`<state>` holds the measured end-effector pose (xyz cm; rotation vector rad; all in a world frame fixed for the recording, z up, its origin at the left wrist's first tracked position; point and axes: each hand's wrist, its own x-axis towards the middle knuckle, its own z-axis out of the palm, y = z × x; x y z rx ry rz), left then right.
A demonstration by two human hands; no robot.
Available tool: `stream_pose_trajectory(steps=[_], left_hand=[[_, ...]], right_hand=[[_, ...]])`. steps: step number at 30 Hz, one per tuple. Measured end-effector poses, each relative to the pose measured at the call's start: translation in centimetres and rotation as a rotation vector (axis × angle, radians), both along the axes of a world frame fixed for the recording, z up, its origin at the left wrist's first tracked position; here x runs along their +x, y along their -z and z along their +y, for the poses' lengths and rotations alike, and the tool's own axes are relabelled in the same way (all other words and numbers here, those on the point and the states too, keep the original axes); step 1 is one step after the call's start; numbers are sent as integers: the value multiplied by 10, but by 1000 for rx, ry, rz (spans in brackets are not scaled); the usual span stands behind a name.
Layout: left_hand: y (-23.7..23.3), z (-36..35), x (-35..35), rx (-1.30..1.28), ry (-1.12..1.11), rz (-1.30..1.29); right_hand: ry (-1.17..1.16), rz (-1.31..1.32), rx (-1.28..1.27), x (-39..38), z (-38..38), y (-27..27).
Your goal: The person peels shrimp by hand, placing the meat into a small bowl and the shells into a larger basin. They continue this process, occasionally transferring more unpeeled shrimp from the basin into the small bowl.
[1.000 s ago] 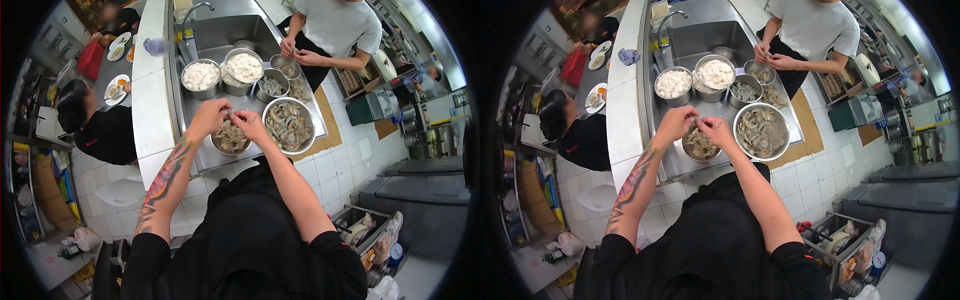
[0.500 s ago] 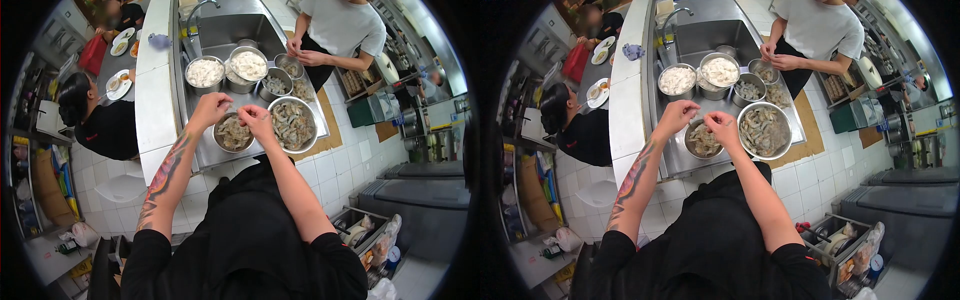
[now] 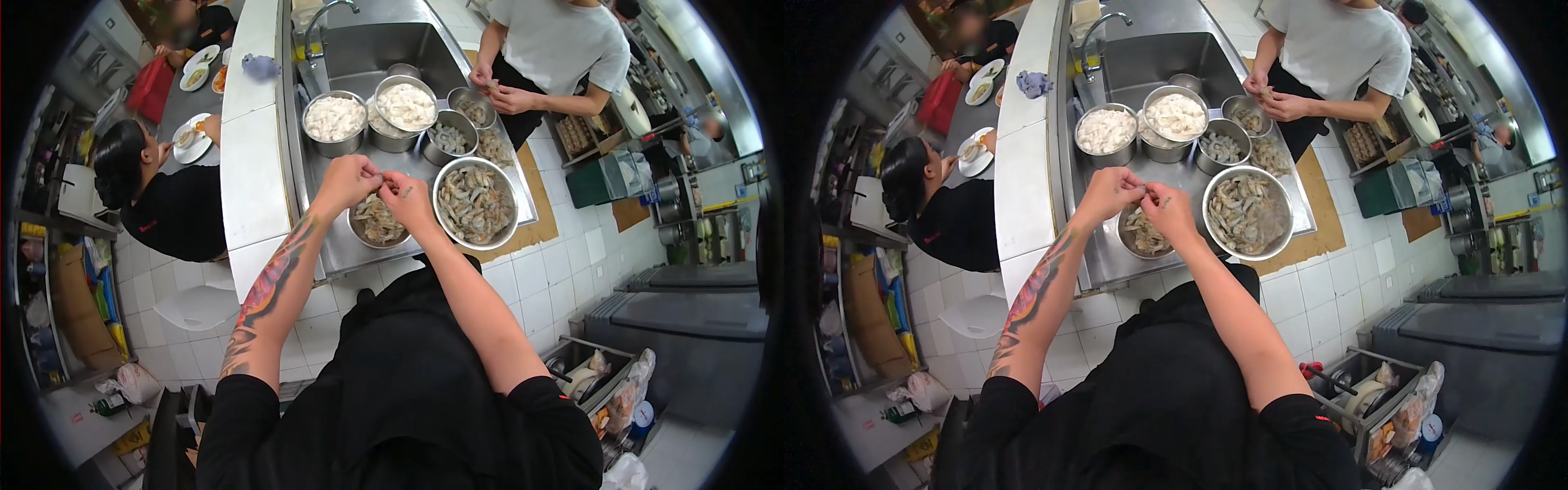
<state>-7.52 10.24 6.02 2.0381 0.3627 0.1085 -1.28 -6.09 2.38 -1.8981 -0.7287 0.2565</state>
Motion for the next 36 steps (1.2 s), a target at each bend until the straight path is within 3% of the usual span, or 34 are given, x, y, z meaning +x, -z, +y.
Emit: stream_pose_trajectory(steps=[5, 7, 8, 10, 13, 15, 17, 19, 22, 26, 28, 31, 33, 36], left_hand=[[-7, 0, -1, -93, 34, 20], [-5, 3, 0, -107, 55, 20], [-2, 7, 2, -237, 92, 9], [2, 9, 5, -367, 130, -3], [2, 8, 6, -513, 147, -56], [0, 6, 5, -211, 69, -32], [3, 4, 6, -241, 78, -34], [1, 1, 6, -269, 88, -36], [-6, -4, 4, -183, 63, -29], [-6, -3, 2, -172, 68, -42], [-3, 0, 3, -195, 80, -47], [1, 2, 4, -183, 109, -73], [1, 2, 5, -288, 152, -103], [2, 2, 6, -178, 121, -95]], right_hand=[[25, 103, -10, 0, -2, -8], [-10, 436, 224, 9, -3, 12], [-10, 435, 224, 12, -6, 16], [-83, 700, 417, 15, -10, 12], [-60, 693, 449, 17, -15, 8], [-57, 596, 377, 17, -14, 2], [-48, 500, 304, 15, -16, -7], [-40, 3, -22, 11, -14, -20], [5, -74, -21, 10, -7, -14], [7, -28, 17, 10, -6, -5], [-39, 423, 219, 11, -8, -4], [-52, 659, 353, 11, -15, -8], [-62, 643, 369, 14, -17, -4], [-46, 514, 314, 14, -17, -7]])
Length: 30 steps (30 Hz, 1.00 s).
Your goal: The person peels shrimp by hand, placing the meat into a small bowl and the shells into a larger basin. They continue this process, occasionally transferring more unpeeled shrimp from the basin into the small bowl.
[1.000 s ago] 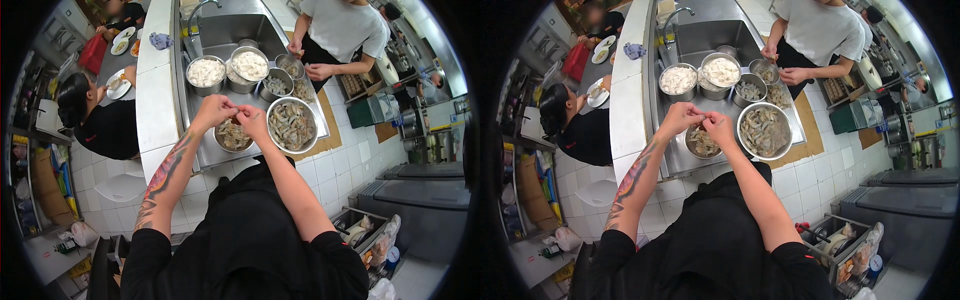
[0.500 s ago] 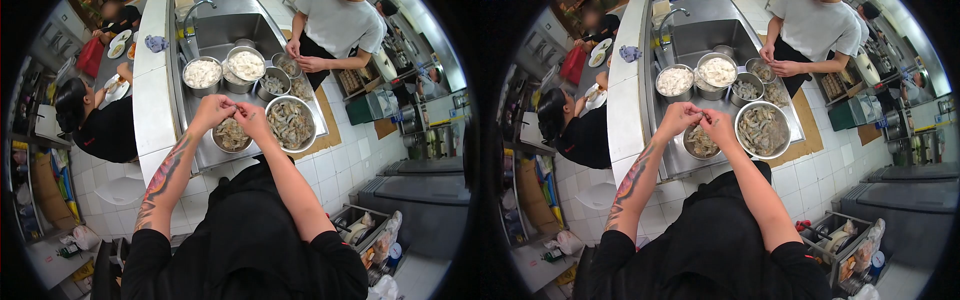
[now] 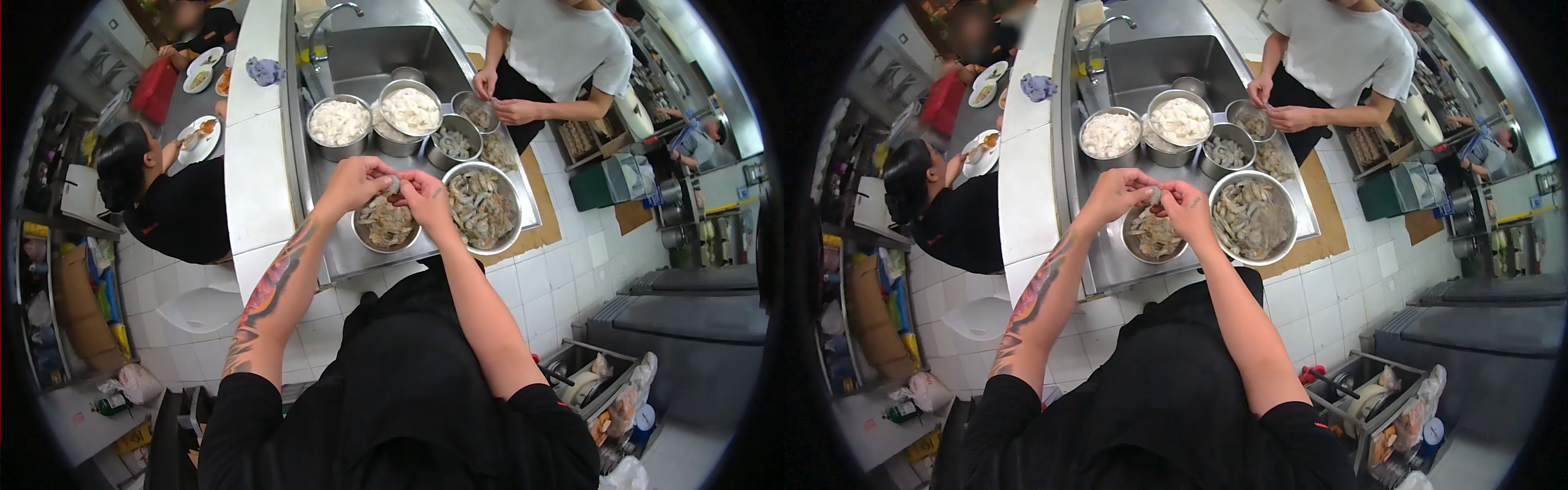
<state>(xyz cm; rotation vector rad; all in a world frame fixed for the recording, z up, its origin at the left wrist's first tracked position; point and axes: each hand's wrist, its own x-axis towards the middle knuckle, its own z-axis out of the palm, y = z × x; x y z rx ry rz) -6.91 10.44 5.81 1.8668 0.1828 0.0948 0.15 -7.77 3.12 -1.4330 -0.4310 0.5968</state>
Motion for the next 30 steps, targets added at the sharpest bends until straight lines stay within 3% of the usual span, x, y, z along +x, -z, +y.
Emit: stream_pose_trajectory(steps=[2, 4, 9, 13, 15, 18, 21, 24, 26, 28, 30], left_hand=[[6, 2, 2, 15, -27, -10], [3, 2, 1, 32, -59, -19], [-9, -7, -7, 164, -43, -88], [-13, -11, -9, 218, -24, -122], [-16, -12, -10, 217, -33, -150], [-16, -12, -9, 134, -39, -133], [-10, -9, -6, 316, -36, -249], [-14, -10, -6, 371, -32, -78], [0, -10, -3, -50, 16, -18], [13, -8, 2, -93, 26, -29], [17, -5, 4, -140, 40, -38]], right_hand=[[12, -108, -63, -4, 5, -4], [65, -480, -263, -7, 8, -7], [61, -702, -397, -10, 12, -9], [70, -610, -395, -5, 8, 7], [82, -144, -133, -7, 6, 8], [140, 55, 88, -7, 7, 14], [203, -61, 80, -10, 8, 10], [299, -261, 20, -16, 13, 2], [291, -359, -14, -16, 15, 8], [284, -456, -51, -18, 17, 7], [263, -362, -49, -19, 17, 5]])
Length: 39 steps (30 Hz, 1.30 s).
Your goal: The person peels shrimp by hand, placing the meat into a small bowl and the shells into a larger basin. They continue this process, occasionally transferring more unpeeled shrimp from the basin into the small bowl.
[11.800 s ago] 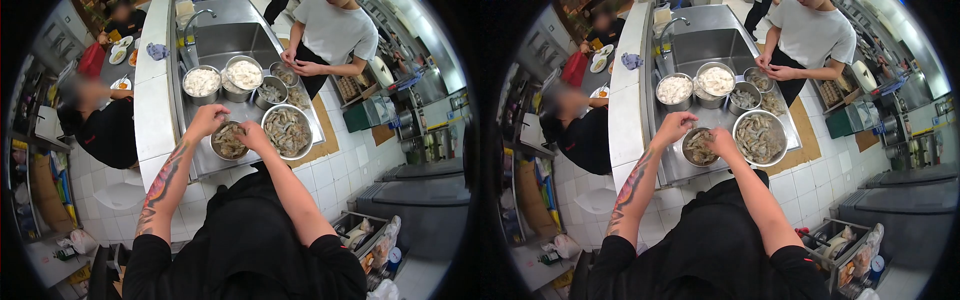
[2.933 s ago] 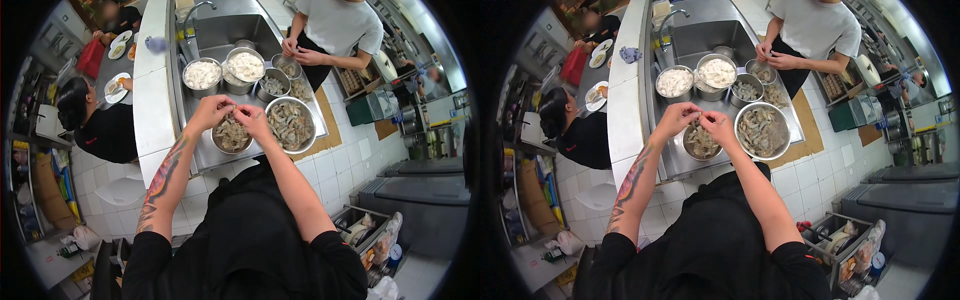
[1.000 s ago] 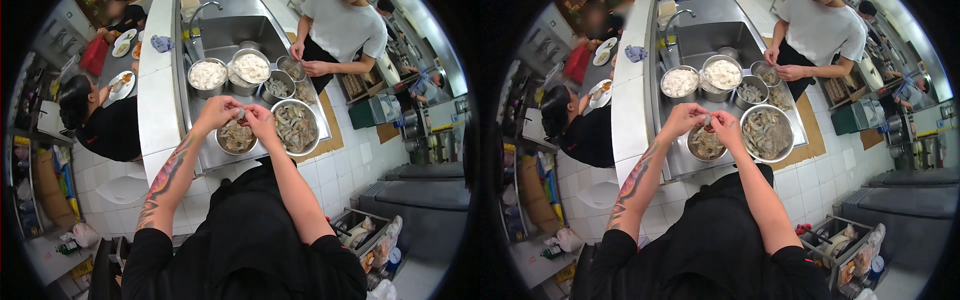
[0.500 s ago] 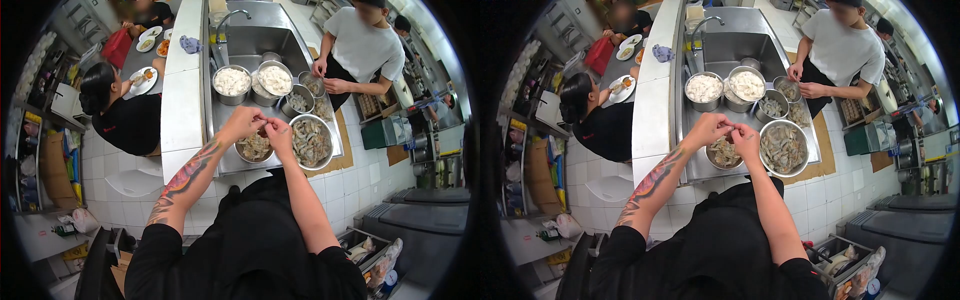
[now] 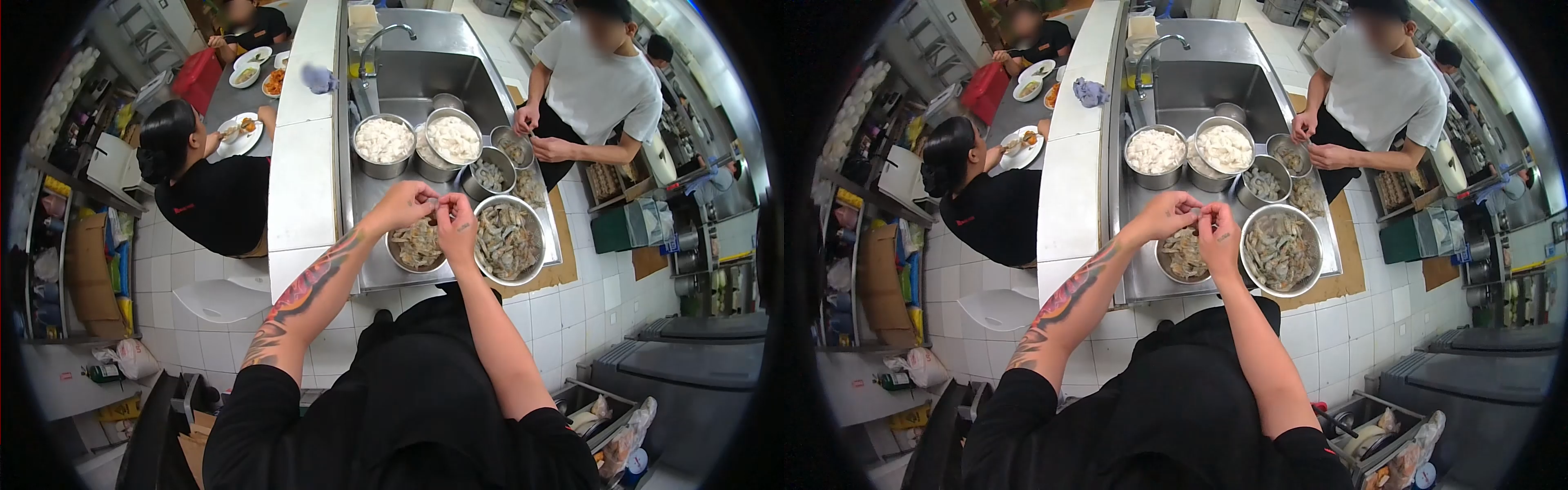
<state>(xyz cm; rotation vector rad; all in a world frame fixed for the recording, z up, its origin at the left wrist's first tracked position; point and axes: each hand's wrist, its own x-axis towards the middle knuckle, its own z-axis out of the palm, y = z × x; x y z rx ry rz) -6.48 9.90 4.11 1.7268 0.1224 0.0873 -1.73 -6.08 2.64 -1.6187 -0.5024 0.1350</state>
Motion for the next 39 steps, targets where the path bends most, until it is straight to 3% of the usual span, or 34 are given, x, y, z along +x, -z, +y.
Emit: stream_pose_trajectory(steps=[5, 8, 10, 11, 12, 14, 15, 16, 18, 19, 24, 28, 34, 39], left_hand=[[-11, 1, -7, 376, -140, 12], [-21, 7, -9, 406, -193, 22], [-17, 11, -9, 398, -174, 8], [-15, 12, -8, 392, -169, 1], [-17, 12, -8, 395, -162, -3], [-18, 10, -8, 427, -119, 7], [-20, 10, -8, 431, -114, 5], [-21, 9, -9, 434, -104, 17], [-23, 6, -12, 439, -81, 31], [-25, 5, -12, 440, -80, 56], [-18, 5, -10, 447, -55, 121], [-13, 3, -11, 506, 17, -39], [-12, 5, -11, 403, 70, -49], [-17, 4, -9, 248, 114, 46]], right_hand=[[72, -17, -2, 5, -5, 14], [144, 24, 46, 7, -14, 17], [74, -109, -202, 8, -22, 17], [-29, -357, -327, 15, -27, 34], [-21, -358, -325, 15, -29, 38], [-44, -118, -429, 13, -30, 47], [-79, 60, -232, 15, -26, 44], [-74, 63, -230, 17, -27, 40], [-147, 406, 22, 15, -30, 24], [-220, 426, 26, 18, -29, 26], [-324, 346, -57, 3, -17, 18], [-292, 358, -62, 2, -19, 30], [-272, 294, 2, 4, -25, 16], [-153, 78, -99, 1, -33, 6]])
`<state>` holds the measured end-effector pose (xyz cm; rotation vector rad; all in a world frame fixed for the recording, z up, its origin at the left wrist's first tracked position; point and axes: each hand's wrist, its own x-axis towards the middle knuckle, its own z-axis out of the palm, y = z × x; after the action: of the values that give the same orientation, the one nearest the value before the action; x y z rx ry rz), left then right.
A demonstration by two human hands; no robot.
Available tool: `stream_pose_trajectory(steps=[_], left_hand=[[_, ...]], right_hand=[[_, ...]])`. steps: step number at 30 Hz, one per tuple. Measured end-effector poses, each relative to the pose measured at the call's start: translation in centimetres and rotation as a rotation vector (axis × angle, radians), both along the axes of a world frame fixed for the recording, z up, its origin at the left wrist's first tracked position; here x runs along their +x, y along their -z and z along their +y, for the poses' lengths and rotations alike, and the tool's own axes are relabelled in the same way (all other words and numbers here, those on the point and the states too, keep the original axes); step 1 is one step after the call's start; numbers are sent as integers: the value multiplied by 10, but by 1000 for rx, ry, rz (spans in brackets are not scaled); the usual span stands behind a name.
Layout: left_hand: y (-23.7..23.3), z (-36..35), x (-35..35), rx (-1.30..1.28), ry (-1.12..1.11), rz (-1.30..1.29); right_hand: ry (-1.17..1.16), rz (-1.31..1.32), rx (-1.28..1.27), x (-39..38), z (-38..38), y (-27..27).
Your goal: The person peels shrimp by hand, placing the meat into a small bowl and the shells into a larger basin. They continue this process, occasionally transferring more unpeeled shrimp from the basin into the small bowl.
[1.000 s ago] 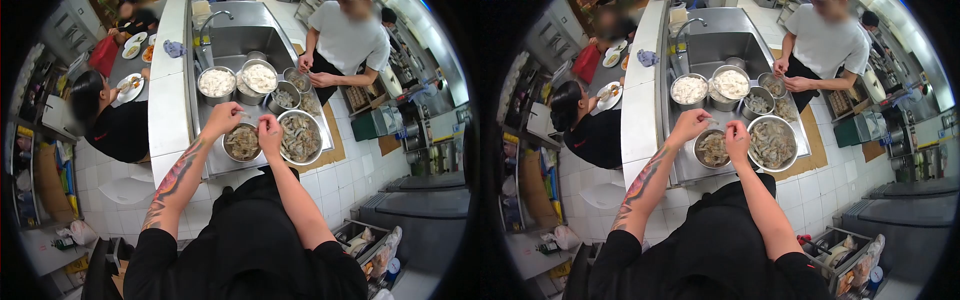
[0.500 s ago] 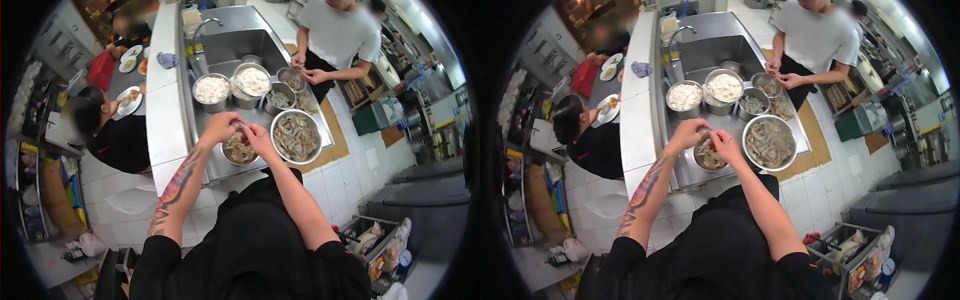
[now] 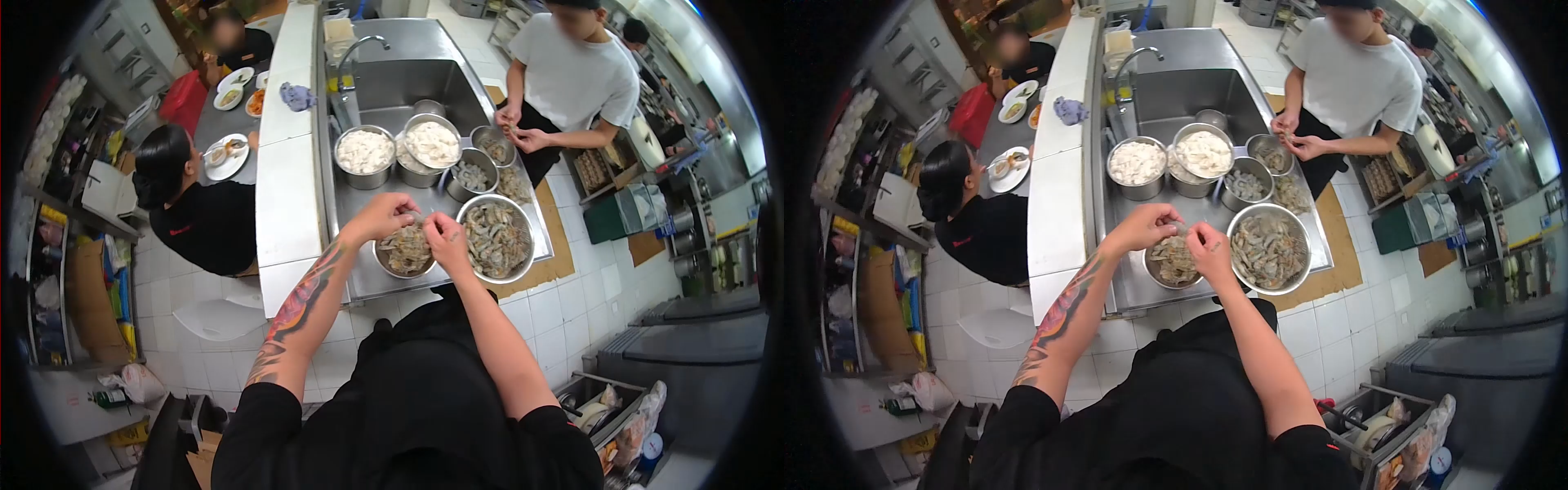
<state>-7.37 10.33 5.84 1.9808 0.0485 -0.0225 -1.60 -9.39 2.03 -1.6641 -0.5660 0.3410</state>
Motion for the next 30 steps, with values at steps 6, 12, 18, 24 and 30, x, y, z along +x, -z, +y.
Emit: stream_pose_trajectory(steps=[6, 12, 18, 24, 30], left_hand=[[3, -3, 1, 19, 45, -22], [1, -8, 2, 10, 38, 9], [10, -9, 6, -11, -1, 20], [9, -12, 7, -52, -112, 2], [-3, 21, 5, -245, -277, -7]], right_hand=[[143, -234, -40, -17, -6, -1], [199, -179, 10, -20, -8, -6], [212, -146, 30, -19, -7, 9], [290, -89, 65, -16, 1, 17], [317, -39, 180, -6, -13, 3]])
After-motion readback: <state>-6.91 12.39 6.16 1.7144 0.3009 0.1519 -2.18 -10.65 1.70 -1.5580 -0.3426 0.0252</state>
